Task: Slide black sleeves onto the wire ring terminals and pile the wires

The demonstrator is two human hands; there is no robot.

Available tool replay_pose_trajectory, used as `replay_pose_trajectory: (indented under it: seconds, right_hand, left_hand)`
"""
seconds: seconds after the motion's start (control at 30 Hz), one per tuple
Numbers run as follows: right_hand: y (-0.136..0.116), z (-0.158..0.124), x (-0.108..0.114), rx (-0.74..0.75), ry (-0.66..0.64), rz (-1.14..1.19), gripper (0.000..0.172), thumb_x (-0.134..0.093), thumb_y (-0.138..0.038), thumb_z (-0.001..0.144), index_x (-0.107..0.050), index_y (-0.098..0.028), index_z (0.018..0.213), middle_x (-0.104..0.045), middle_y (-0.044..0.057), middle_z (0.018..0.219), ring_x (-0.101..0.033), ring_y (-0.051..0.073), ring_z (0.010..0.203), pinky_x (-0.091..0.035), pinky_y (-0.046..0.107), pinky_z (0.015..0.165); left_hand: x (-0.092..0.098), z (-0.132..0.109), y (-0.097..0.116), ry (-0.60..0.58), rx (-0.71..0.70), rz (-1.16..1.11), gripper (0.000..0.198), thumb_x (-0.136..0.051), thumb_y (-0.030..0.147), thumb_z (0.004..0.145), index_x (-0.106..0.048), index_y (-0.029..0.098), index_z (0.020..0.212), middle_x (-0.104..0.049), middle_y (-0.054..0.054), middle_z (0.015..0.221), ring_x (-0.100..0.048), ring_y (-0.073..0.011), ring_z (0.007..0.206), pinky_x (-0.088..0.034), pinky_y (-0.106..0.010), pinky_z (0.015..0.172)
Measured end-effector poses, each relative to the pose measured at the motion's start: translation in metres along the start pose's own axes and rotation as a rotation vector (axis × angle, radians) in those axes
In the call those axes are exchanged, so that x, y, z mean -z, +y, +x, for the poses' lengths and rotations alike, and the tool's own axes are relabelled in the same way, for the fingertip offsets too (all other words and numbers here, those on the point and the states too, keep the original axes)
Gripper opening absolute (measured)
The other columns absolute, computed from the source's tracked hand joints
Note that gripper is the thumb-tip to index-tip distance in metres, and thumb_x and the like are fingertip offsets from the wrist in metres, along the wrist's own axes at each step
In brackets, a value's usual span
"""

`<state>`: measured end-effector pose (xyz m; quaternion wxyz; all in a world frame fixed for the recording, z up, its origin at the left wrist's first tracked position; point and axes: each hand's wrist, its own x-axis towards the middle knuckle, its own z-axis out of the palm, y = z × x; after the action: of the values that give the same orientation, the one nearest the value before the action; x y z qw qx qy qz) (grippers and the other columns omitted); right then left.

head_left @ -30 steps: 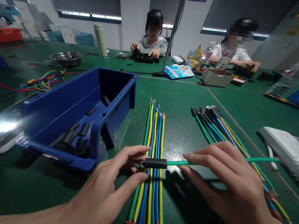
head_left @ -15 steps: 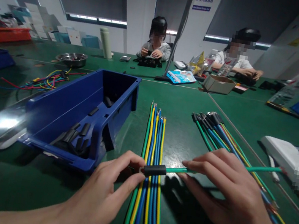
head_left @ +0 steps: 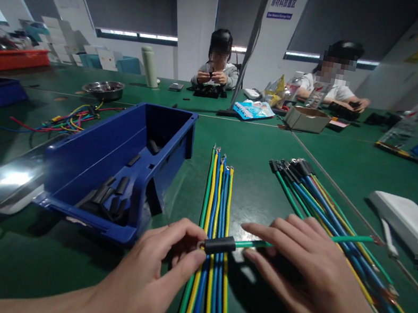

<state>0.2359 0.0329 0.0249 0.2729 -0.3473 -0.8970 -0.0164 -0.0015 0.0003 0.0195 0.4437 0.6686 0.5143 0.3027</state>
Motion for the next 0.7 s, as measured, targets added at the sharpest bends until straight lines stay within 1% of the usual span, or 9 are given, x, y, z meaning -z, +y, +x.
replay_pose_trajectory:
  seconds: [0.1, 0.2, 0.37, 0.53, 0.63, 0.7]
  right_hand:
    - [-0.0064, 0.0002, -0.0064, 0.101, -0.008, -0.04, 0.025, -0.043, -0.024, 0.099, -0.056, -0.02, 0.12, -0.056, 0.001, 0.073, -0.047, 0.014, 0.063, -0.031, 0.028, 0.056]
    - [-0.0105, -0.0006, -0.0085, 0.168, -0.023, -0.064, 0.027, -0.039, -0.019, 0.1, -0.056, -0.02, 0.12, -0.052, 0.0, 0.069, -0.043, 0.015, 0.06, -0.029, 0.028, 0.053]
    - [-0.0111, -0.0025, -0.0068, 0.177, -0.033, -0.068, 0.025, -0.047, -0.018, 0.096, -0.057, -0.017, 0.119, -0.051, 0.0, 0.069, -0.042, 0.015, 0.06, -0.03, 0.028, 0.052]
    - [-0.0109, -0.0034, -0.0055, 0.242, 0.006, -0.104, 0.028, -0.053, -0.02, 0.094, -0.057, -0.016, 0.121, -0.054, 0.001, 0.068, -0.042, 0.015, 0.059, -0.031, 0.028, 0.051]
    - [-0.0102, -0.0032, -0.0054, 0.249, 0.005, -0.091, 0.025, -0.052, -0.015, 0.093, -0.059, -0.015, 0.117, -0.054, 0.001, 0.067, -0.041, 0.014, 0.059, -0.031, 0.028, 0.052]
    - [-0.0099, -0.0023, -0.0056, 0.245, 0.005, -0.068, 0.022, -0.052, -0.015, 0.093, -0.061, -0.014, 0.113, -0.055, 0.001, 0.067, -0.043, 0.014, 0.06, -0.033, 0.028, 0.052]
  left_hand:
    - [0.0, -0.0016, 0.0016, -0.042, -0.032, 0.077, 0.025, -0.044, 0.041, 0.096, -0.06, 0.023, 0.089, -0.063, 0.001, 0.083, -0.058, -0.0163, 0.077, -0.043, -0.026, 0.069]
    - [-0.0002, -0.0027, 0.003, -0.083, -0.058, 0.101, 0.03, -0.039, 0.038, 0.098, -0.057, 0.022, 0.08, -0.055, 0.003, 0.074, -0.053, -0.0139, 0.071, -0.04, -0.025, 0.067]
    - [0.0018, -0.0028, 0.0063, -0.133, -0.038, 0.067, 0.033, -0.036, 0.037, 0.1, -0.053, 0.022, 0.077, -0.054, 0.003, 0.075, -0.052, -0.0131, 0.071, -0.038, -0.024, 0.071]
    - [0.0039, -0.0026, 0.0089, -0.189, -0.035, 0.053, 0.037, -0.031, 0.037, 0.101, -0.052, 0.022, 0.074, -0.054, 0.002, 0.074, -0.052, -0.0144, 0.072, -0.037, -0.025, 0.072]
    - [0.0047, -0.0008, 0.0076, -0.223, -0.028, 0.031, 0.038, -0.031, 0.037, 0.101, -0.049, 0.021, 0.072, -0.05, 0.003, 0.072, -0.048, -0.0134, 0.07, -0.035, -0.025, 0.069]
    - [0.0059, 0.0013, 0.0056, -0.246, -0.022, 0.012, 0.037, -0.033, 0.037, 0.101, -0.048, 0.021, 0.072, -0.048, 0.004, 0.072, -0.047, -0.0127, 0.07, -0.034, -0.024, 0.068]
